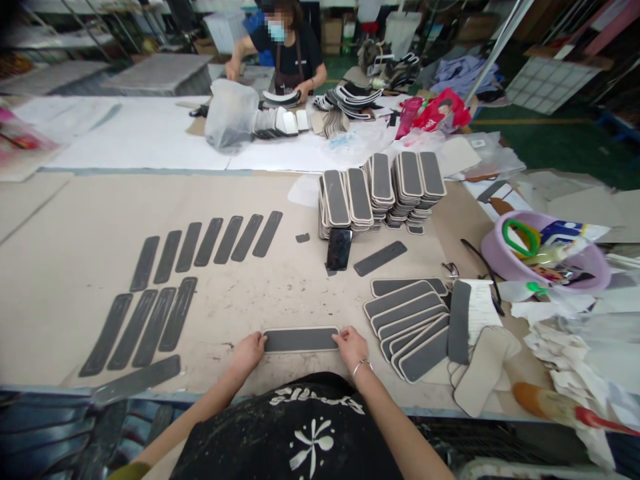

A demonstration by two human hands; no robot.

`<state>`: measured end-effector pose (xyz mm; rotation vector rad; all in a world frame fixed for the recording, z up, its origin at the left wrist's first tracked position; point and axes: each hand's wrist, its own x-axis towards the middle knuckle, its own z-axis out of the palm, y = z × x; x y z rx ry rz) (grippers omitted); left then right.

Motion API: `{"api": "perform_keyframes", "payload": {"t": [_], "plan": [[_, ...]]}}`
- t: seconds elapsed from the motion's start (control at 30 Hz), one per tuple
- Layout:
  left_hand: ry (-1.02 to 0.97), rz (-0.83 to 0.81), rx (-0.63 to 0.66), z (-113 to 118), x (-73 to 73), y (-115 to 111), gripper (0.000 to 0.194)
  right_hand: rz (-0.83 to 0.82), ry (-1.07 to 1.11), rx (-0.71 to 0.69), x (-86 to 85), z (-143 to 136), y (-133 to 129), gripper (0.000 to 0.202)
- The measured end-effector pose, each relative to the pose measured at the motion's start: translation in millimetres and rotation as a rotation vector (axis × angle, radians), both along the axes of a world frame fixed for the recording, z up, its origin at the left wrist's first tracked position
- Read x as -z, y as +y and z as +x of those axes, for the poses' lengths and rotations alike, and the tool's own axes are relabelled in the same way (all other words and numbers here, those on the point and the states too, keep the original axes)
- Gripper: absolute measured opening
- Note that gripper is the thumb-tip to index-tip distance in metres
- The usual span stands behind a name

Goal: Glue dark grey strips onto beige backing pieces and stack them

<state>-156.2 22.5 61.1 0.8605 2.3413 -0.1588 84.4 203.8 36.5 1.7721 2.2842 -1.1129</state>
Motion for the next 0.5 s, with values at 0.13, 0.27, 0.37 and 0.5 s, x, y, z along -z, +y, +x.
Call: {"api": "perform_keyframes", "payload": {"t": [0.13,0.27,0.37,0.5], "plan": [[0.007,0.011,0.003,1.3,-0.7,-0.6,0.033,0.004,-0.003,-0.002,0.3,-0.4,-1.6,0.020],[0.010,0.021,-0.001,2.2,-1.5,-1.0,0.033,0.020,-0.014,0.004,1.7,-0.4,-3.5,0.020],[0.010,0.022,-0.006,2.2,-0.8,-0.9,0.032,0.021,-0.018,0.004,2.0,-0.5,-3.6,0.020],[0.011,0.015,-0.016,1.1,0.6,-0.1,0.032,0.002,-0.019,0.013,-0.6,-1.3,-2.5,0.020]]}}
